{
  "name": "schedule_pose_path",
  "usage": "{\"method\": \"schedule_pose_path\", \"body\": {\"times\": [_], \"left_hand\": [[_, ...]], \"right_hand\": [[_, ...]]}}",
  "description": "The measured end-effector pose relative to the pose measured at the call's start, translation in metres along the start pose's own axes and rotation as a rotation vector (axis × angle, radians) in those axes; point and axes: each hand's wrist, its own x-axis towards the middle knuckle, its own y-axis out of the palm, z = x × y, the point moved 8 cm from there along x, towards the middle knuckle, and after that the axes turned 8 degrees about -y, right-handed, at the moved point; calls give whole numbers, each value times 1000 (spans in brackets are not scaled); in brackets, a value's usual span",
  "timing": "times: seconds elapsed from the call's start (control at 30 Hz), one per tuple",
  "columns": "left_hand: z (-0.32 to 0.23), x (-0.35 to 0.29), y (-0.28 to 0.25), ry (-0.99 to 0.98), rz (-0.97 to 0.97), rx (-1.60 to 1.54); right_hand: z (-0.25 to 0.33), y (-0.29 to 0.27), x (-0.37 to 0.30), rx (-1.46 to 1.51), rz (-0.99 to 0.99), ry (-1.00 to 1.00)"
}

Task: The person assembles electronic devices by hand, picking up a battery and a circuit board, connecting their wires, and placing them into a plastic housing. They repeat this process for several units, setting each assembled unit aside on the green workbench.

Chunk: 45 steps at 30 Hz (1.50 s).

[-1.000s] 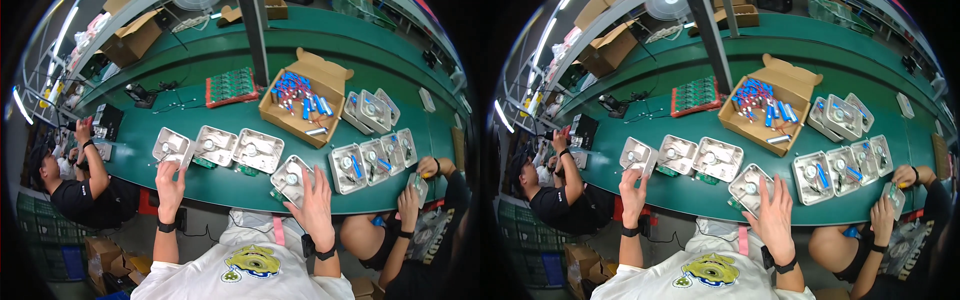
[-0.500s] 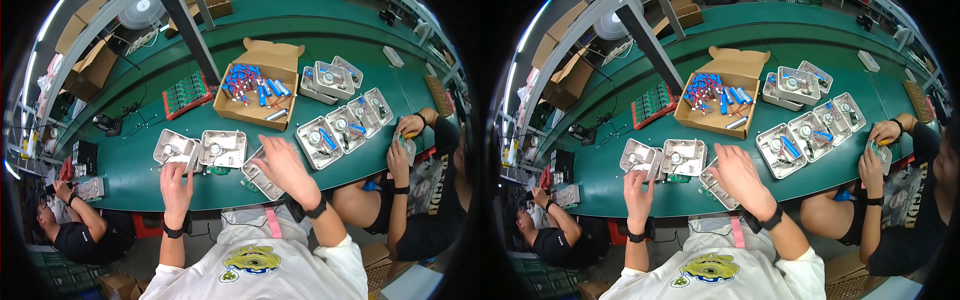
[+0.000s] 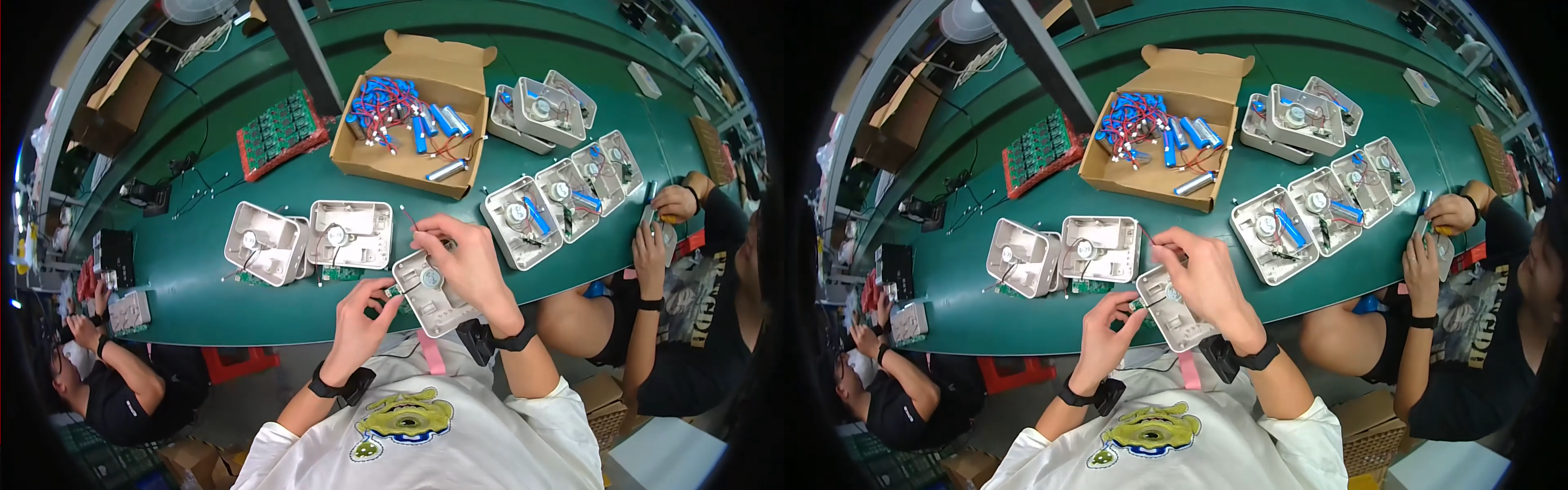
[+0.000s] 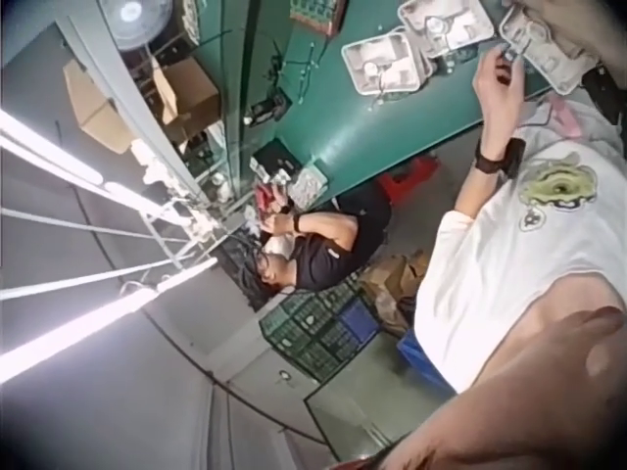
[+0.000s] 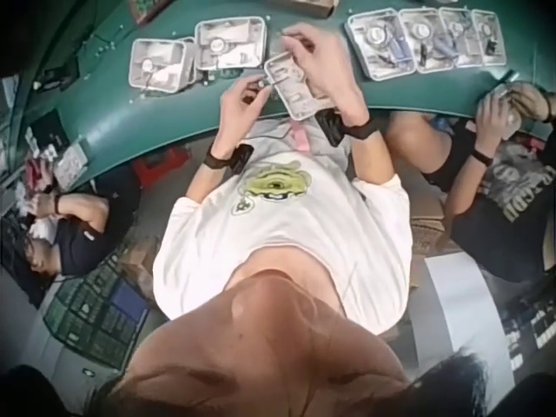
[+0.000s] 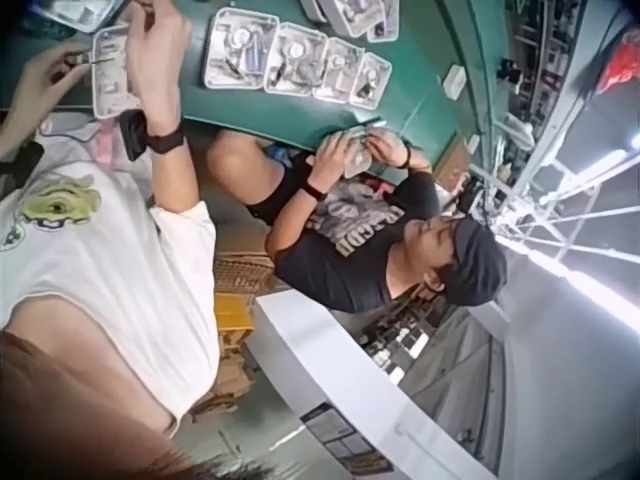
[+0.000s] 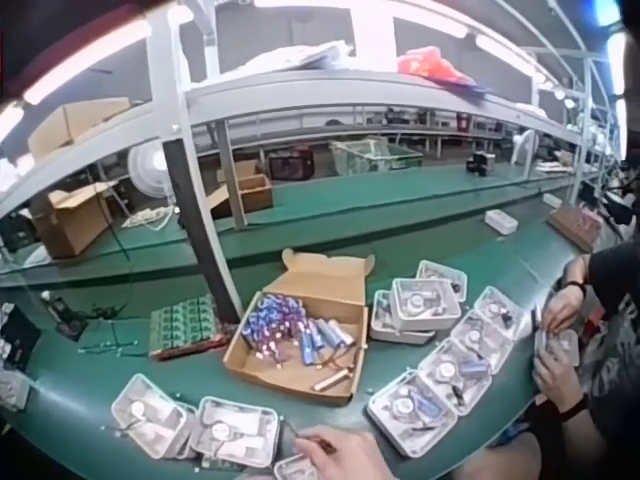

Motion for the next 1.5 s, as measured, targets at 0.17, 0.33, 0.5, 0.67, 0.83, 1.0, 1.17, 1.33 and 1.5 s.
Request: {"method": "schedule_pose_path", "body": {"times": [0.17,0.33,0.5,0.67,0.83,1.0,1.17,1.33,1.5], "left_hand": [[16,15,4,-87,65,-203],[-1,21,4,-5,56,-91],[-15,21,5,76,56,4],[-23,21,5,125,7,53],[-32,17,5,175,-53,76],[-30,19,5,168,-92,61],[-27,18,6,157,-100,47],[-24,15,6,119,-110,21],[-25,12,8,114,-153,-17]], "right_hand": [[1,-17,-13,491,-112,18],[1,-35,-19,681,-201,24],[-6,-39,-25,710,-223,49],[-11,-44,-27,715,-228,71],[-1,-46,-33,662,-186,69],[9,-39,-34,729,-62,88],[5,-27,-41,710,28,87],[11,-20,-40,388,27,53],[25,-2,-41,-194,-71,-215]]}}
